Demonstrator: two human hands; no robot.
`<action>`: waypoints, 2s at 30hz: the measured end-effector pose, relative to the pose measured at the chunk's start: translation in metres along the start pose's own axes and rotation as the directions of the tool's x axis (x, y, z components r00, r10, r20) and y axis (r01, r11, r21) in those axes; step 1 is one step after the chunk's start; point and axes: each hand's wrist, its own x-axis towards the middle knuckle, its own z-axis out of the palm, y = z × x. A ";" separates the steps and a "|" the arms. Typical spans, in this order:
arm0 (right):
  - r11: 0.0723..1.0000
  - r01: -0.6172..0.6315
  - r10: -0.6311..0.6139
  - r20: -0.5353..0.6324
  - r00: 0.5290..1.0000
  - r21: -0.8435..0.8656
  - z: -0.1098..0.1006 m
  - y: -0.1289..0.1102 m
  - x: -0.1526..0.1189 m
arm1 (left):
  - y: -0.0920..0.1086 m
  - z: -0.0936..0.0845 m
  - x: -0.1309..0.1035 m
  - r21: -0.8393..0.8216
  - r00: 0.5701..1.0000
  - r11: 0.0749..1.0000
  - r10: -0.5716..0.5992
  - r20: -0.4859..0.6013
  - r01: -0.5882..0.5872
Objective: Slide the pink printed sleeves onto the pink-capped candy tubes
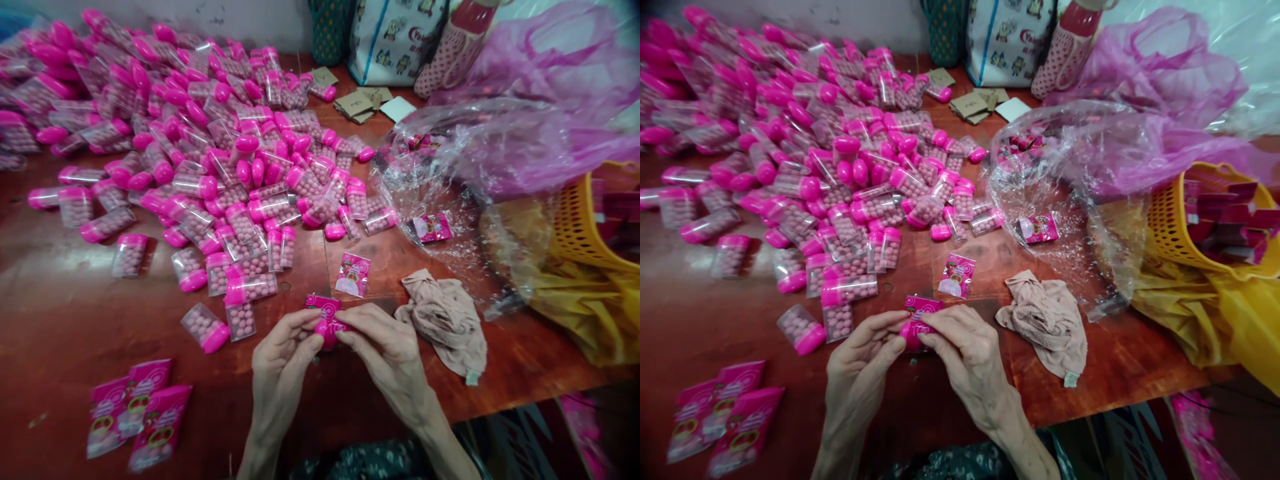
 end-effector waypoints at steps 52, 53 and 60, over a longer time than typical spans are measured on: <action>0.834 -0.398 0.428 0.006 0.904 0.382 -0.016 0.027 -0.013 | -0.014 0.002 0.000 -0.195 0.986 0.980 -0.076 -0.146 0.046; 0.832 -0.402 0.426 0.024 0.904 0.383 -0.020 0.028 -0.013 | -0.014 0.001 0.001 -0.201 0.990 0.977 -0.093 -0.110 0.070; 0.815 -0.388 0.396 0.075 0.915 0.430 -0.033 0.037 -0.014 | -0.013 -0.002 0.005 -0.303 0.952 0.903 -0.275 0.134 0.304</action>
